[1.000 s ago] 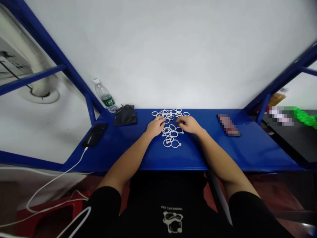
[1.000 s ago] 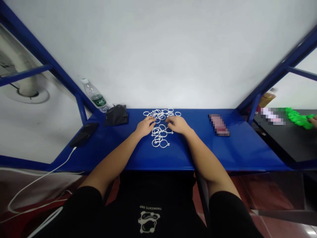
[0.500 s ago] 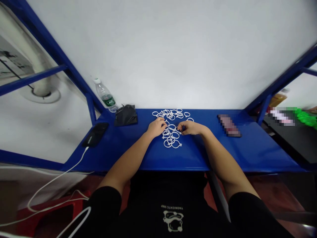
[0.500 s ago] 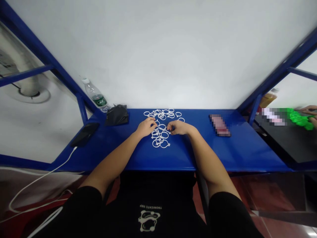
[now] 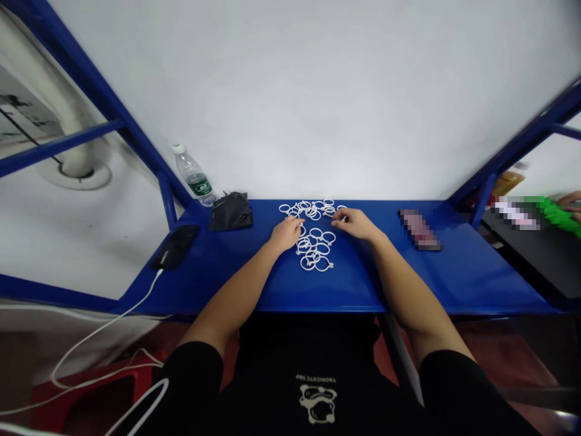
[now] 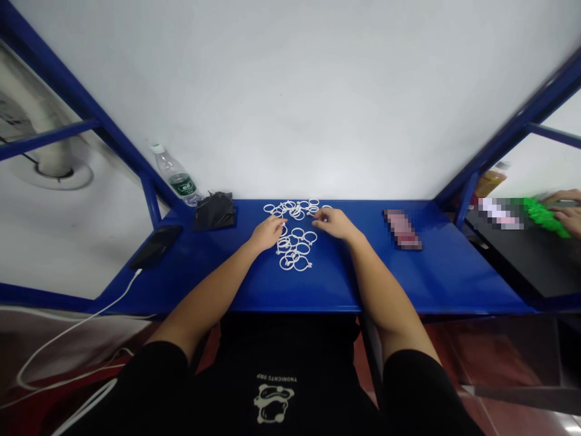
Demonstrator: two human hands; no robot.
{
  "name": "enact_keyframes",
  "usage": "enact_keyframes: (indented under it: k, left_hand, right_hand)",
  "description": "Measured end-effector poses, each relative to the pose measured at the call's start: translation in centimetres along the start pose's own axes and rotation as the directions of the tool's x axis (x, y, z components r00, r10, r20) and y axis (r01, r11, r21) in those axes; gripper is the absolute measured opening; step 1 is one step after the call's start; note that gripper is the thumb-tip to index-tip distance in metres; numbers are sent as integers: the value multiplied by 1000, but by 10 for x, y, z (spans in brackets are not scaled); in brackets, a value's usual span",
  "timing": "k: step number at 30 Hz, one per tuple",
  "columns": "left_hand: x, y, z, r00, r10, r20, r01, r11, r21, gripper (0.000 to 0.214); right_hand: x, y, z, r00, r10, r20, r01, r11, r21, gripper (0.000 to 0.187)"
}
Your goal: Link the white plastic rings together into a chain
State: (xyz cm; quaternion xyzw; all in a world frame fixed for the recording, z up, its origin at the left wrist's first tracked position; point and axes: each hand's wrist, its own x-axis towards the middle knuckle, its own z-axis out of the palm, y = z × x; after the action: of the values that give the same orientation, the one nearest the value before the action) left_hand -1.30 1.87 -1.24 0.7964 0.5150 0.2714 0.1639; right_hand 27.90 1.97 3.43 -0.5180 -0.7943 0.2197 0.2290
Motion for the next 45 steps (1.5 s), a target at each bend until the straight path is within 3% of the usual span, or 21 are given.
enact_keyframes:
  k: [2, 5, 10, 13, 16, 25, 30, 35, 40, 45]
  left_hand:
    - [1, 0, 0, 999, 0, -48, -3, 999, -53, 34]
    - [1, 2, -1, 992, -50, -115, 28, 982, -189, 30]
    - [3, 6, 2, 972, -161, -169, 64, 879, -472, 18]
    - [6, 7, 5, 959, -213, -185, 61, 798, -600, 16]
    - [9, 8, 5, 945, -257, -202, 60, 744, -666, 16]
    - [12, 5, 3, 929, -325, -177, 72, 628, -775, 27]
    - [11, 6, 3, 930, -316, -189, 65, 645, -761, 18]
    - [7, 9, 3, 942, -262, -211, 47, 724, -688, 18]
    - [2, 9, 1, 952, -194, -236, 49, 859, -509, 19]
    - [-2, 11, -5, 963, -58, -262, -29, 949, -314, 26]
  right_hand:
    - [2, 11, -2, 995, 28, -96, -49, 975, -217, 26]
    - [4, 26, 0, 993, 87, -85, -111, 936, -333, 31]
    - [8, 32, 6, 997, 77, -2, -75, 954, -289, 28]
    - [8, 26, 9, 998, 67, 5, -63, 967, -248, 37]
    - [8, 19, 11, 996, 83, -20, -85, 973, -213, 50]
    - [10, 16, 19, 1000, 22, -22, -24, 994, -103, 35]
    - [10, 13, 21, 1000, -21, -7, 20, 994, -109, 32]
    - [9, 7, 22, 999, -41, -4, 40, 992, -116, 28]
    - [8, 5, 23, 998, -61, 10, 62, 993, -100, 27]
    - [9, 3, 23, 998, -64, 14, 65, 990, -123, 27]
